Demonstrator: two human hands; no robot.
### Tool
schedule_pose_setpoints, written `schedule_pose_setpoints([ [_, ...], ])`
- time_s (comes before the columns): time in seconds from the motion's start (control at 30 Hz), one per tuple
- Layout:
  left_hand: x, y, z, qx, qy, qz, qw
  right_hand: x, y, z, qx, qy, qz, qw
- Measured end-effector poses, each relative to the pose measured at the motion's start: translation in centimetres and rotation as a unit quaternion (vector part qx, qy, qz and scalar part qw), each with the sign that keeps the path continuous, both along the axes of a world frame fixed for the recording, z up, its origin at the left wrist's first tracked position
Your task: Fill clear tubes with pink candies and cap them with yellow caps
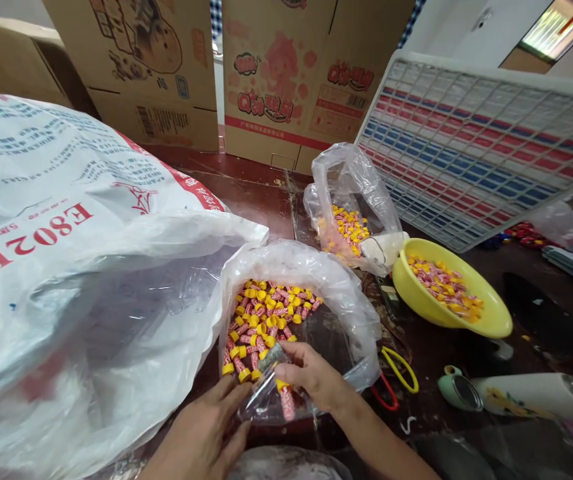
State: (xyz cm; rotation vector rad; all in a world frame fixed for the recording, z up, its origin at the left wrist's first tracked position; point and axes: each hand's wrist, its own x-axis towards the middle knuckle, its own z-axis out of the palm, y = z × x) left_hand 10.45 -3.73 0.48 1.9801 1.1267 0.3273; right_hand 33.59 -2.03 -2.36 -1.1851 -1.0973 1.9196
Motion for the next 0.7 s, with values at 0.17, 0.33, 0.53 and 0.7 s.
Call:
schedule_pose_setpoints([
  [0.17, 0.0, 0.1, -0.7, -0.047, -0.006, -0.108, 0.993, 1.3, -2.4, -2.2, -0.064, -0.024, 0.052, 0.996],
  [0.33, -0.5, 0.5, -0.5, -0.055, 0.022, -0.092, 0.994, 1.1, -2.2, -0.8, -0.021, -0.081, 0.037, 0.996],
  [0.53, -2.8, -0.2, -1.7, -0.103, 0.030, 0.056, 0.993, 2.2, -1.5, 0.4, 0.075, -0.181, -0.017, 0.980],
  [0.7, -2.3, 0.1, -2.2, -0.220, -0.169, 0.105, 0.955, 1.9, -1.6, 0.2, 0.113, -0.280, 0.047, 0.952],
])
